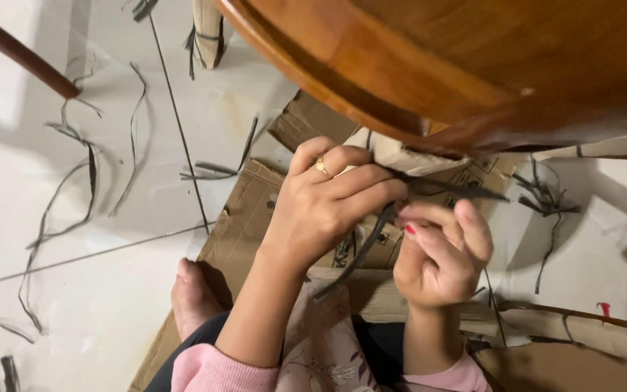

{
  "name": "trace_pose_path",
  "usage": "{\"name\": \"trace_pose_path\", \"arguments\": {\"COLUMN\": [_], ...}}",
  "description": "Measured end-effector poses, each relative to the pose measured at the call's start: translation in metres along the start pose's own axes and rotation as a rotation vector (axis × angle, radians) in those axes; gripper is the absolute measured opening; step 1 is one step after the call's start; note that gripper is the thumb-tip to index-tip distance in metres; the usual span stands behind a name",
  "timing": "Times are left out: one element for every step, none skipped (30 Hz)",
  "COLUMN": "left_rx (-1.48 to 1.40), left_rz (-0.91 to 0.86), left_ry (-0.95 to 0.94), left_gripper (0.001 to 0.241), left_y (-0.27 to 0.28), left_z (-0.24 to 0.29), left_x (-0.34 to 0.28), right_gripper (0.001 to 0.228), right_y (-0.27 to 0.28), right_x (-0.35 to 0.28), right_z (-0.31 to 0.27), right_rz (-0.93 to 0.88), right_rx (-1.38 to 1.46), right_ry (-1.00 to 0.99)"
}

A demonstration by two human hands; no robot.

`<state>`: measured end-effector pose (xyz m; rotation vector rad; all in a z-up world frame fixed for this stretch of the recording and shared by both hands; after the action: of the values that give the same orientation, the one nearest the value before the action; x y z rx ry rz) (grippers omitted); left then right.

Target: Wrapping wooden chair legs with cardboard and securing them with plastic ties for protection.

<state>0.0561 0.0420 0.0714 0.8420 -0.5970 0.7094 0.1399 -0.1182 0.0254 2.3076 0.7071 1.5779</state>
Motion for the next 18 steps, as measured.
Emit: {"name": "trace_pose_path", "arguments": {"left_rx": [-0.001, 0.01, 0.023, 0.024, 0.025, 0.026, 0.03, 0.03, 0.029, 0.032, 0.049, 0.065, 0.067, 0.075, 0.082, 0.082, 0.014, -0.054], "left_rz": [-0.003, -0.004, -0.002, -0.001, 0.006, 0.013, 0.016, 0.003, -0.013, -0.013, -0.024, -0.035, -0.035, -0.039, -0.046, -0.047, -0.024, 0.0], "left_ry": [0.009, -0.003, -0.024, -0.024, -0.027, -0.031, -0.034, -0.039, -0.04, -0.037, -0.033, -0.029, -0.029, -0.026, -0.023, -0.021, 0.016, 0.053], "left_gripper": [0.017, 0.017, 0.016, 0.016, 0.016, 0.015, 0.015, 0.015, 0.015, 0.015, 0.012, 0.01, 0.01, 0.008, 0.006, 0.006, 0.007, 0.009], "left_y": [-0.002, -0.002, -0.003, -0.001, 0.0, 0.003, 0.005, 0.006, 0.008, 0.01, 0.012, 0.013, 0.014, 0.015, 0.016, 0.014, 0.014, 0.013], "left_z": [-0.003, -0.004, -0.004, -0.003, -0.001, 0.0, 0.002, 0.002, 0.003, 0.004, 0.005, 0.005, 0.005, 0.006, 0.005, 0.005, 0.003, 0.002], "left_x": [-0.003, -0.005, -0.004, -0.005, -0.004, -0.003, -0.003, -0.003, -0.004, -0.004, -0.004, -0.003, -0.002, -0.001, 0.0, -0.001, -0.001, -0.001], "right_gripper": [0.031, 0.026, 0.022, 0.022, 0.017, 0.012, 0.012, 0.02, 0.029, 0.029, 0.028, 0.028, 0.028, 0.03, 0.032, 0.032, 0.027, 0.024], "right_y": [-0.003, -0.007, -0.01, -0.012, -0.016, -0.019, -0.018, -0.018, -0.018, -0.019, -0.02, -0.021, -0.021, -0.019, -0.019, -0.02, -0.017, -0.013], "right_x": [-0.001, -0.001, 0.001, 0.009, 0.017, 0.025, 0.026, 0.028, 0.028, 0.029, 0.03, 0.032, 0.029, 0.026, 0.023, 0.02, 0.018, 0.015], "right_z": [0.003, 0.003, 0.004, -0.004, -0.008, -0.012, -0.016, -0.019, -0.022, -0.024, -0.024, -0.025, -0.023, -0.019, -0.015, -0.017, -0.013, -0.009], "right_rz": [-0.007, -0.04, -0.066, -0.066, -0.111, -0.156, -0.154, -0.157, -0.164, -0.165, -0.161, -0.157, -0.158, -0.15, -0.144, -0.145, -0.083, -0.022], "right_rx": [0.003, -0.039, -0.082, -0.081, -0.121, -0.162, -0.159, -0.182, -0.204, -0.2, -0.191, -0.182, -0.18, -0.201, -0.223, -0.222, -0.157, -0.09], "right_ry": [-0.006, 0.011, 0.035, 0.035, -0.024, -0.084, -0.079, -0.081, -0.087, -0.086, -0.091, -0.096, -0.095, -0.12, -0.148, -0.15, -0.237, -0.323]}}
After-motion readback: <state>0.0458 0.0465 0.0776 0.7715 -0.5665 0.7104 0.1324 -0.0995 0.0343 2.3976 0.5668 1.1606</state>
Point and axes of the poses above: each hand's wrist, its own x-axis towards the middle knuckle, its own y-axis out of the back of the hand, z = x × y, the point moved 6 cm from there along x, towards the middle knuckle, and after that the axes turned 4 degrees about -x, right-handed, at the moved point
